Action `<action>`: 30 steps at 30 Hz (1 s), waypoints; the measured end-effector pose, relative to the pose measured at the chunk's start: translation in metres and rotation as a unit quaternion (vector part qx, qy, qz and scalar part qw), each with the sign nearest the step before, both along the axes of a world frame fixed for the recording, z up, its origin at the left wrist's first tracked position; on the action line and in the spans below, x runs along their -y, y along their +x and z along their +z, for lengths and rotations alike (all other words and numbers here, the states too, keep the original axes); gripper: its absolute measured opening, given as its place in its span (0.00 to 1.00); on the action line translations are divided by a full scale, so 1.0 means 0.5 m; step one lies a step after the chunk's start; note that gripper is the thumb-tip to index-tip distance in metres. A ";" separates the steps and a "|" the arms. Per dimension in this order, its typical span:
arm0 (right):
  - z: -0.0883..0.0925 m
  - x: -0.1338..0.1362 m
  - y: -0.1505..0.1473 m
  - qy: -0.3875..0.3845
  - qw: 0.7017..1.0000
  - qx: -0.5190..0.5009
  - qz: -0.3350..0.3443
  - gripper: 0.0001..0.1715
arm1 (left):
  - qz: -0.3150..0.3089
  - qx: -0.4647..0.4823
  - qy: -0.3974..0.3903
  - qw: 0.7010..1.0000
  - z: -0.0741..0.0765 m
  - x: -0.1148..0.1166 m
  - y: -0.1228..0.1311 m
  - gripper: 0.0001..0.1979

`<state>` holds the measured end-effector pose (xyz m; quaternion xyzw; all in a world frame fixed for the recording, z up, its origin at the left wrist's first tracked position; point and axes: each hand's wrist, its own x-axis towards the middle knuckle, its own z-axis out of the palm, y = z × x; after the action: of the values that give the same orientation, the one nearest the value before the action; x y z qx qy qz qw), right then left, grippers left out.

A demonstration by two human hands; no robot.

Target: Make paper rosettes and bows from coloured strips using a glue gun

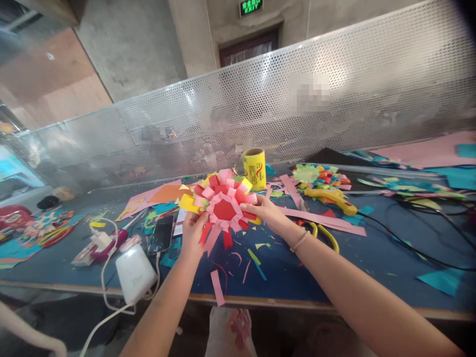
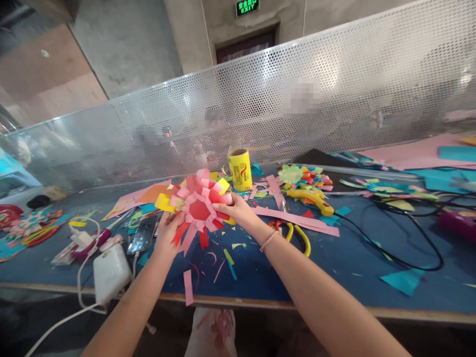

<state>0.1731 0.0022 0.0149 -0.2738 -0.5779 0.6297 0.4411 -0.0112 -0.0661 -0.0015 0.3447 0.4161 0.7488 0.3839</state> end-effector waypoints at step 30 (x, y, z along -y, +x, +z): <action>0.002 -0.013 0.008 -0.084 0.992 -0.093 -0.009 0.18 | -0.056 0.144 -0.011 0.988 0.004 0.015 -0.036 0.10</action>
<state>0.1773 0.0087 0.0160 -0.2557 -0.4771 0.6944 0.4741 -0.0292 -0.0737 0.0005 0.2520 0.3447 0.7634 0.4847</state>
